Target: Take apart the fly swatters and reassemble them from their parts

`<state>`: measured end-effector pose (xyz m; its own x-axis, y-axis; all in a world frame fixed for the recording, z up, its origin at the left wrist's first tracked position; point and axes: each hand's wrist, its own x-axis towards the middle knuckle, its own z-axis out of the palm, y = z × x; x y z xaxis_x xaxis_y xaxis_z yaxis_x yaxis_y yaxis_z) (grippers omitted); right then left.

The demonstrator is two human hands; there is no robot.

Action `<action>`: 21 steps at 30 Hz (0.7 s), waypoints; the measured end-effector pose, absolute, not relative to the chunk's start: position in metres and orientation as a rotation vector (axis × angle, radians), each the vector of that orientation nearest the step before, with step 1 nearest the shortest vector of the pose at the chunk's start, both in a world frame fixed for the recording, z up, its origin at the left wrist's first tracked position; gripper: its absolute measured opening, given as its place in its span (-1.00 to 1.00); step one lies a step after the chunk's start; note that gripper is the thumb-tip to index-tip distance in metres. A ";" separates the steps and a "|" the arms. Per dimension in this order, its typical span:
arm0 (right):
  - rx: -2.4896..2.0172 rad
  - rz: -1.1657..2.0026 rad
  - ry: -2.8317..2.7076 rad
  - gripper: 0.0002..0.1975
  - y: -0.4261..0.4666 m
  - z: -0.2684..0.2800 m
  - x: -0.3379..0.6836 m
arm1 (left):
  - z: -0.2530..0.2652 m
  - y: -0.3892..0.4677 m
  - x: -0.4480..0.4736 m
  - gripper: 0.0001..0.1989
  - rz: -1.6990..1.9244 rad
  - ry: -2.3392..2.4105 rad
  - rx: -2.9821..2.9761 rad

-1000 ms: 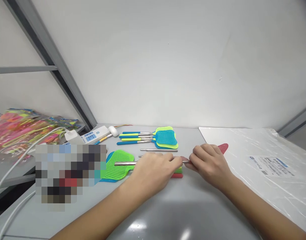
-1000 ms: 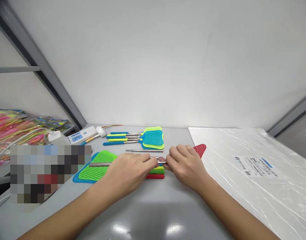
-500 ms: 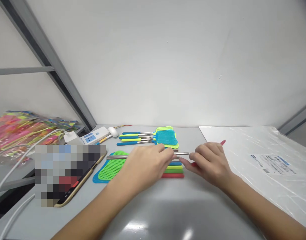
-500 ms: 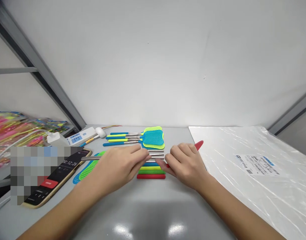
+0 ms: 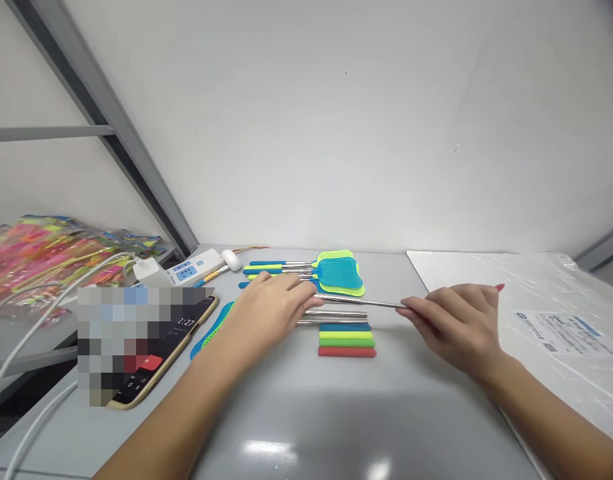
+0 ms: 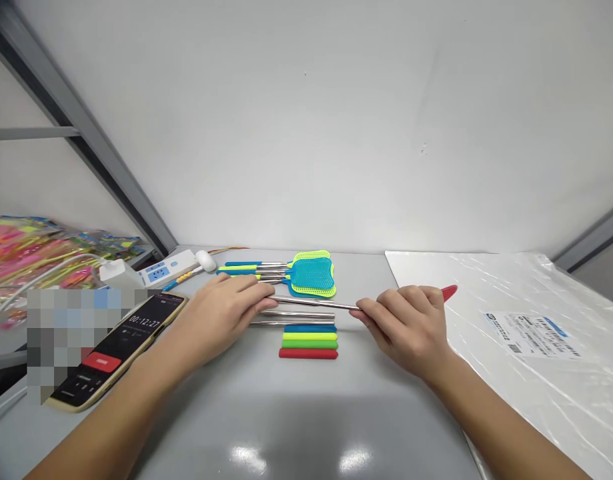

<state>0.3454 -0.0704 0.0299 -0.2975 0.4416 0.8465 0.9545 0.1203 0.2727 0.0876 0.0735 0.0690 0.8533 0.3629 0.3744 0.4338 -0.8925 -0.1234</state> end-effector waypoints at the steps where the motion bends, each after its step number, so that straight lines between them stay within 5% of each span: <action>1: -1.354 -1.119 -1.812 -0.85 -0.071 0.030 0.347 | 0.069 0.077 0.085 -0.69 -0.512 -0.607 -2.824; 21: -1.379 -0.882 -1.960 -0.93 -0.073 0.032 0.334 | 0.059 0.076 0.094 -0.68 -0.456 -0.563 -2.950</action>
<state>0.3340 -0.0729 0.0322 -0.2978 0.5675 0.7676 0.9509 0.2472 0.1862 0.0939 0.0757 0.0586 0.8866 0.3432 0.3101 0.3743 -0.9262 -0.0452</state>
